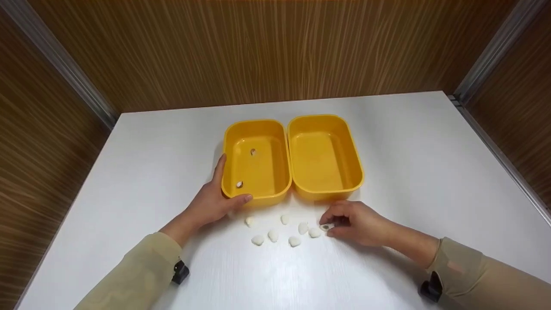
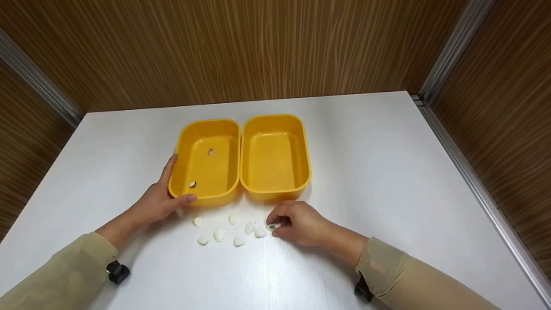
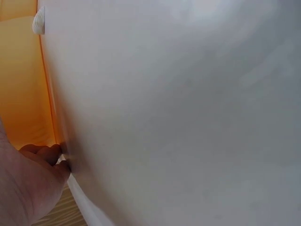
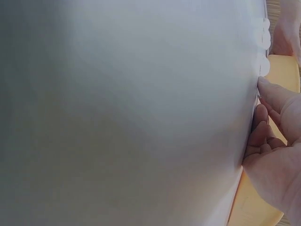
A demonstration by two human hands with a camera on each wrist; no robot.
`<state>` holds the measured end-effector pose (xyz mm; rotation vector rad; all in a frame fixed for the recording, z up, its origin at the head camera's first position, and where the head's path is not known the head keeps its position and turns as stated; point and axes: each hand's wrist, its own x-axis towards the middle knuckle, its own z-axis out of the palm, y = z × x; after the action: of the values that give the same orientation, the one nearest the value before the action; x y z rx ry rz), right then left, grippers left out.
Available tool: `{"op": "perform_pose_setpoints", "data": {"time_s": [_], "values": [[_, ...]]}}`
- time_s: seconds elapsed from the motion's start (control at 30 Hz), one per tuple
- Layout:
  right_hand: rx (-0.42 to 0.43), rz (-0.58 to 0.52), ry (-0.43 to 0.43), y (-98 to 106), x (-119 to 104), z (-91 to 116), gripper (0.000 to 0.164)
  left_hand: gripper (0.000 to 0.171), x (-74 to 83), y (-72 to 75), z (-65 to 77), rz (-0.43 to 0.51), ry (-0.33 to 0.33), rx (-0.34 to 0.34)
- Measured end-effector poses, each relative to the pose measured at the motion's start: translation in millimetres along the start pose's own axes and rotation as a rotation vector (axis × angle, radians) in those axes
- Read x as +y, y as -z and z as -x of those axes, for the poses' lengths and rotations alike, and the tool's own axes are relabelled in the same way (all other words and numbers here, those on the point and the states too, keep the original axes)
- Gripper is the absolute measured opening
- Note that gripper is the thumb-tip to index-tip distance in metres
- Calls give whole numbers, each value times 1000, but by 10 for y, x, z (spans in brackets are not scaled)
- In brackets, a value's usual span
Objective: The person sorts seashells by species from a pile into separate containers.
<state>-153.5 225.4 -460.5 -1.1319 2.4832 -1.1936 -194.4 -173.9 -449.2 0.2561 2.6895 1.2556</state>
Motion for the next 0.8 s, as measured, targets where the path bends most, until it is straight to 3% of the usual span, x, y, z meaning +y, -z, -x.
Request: {"op": "perform_pose_setpoints", "data": {"time_s": [0.8], "values": [[0,-8,-16,-7,-44,28,14,133,7,4,-1,-34,7,-3]]}}
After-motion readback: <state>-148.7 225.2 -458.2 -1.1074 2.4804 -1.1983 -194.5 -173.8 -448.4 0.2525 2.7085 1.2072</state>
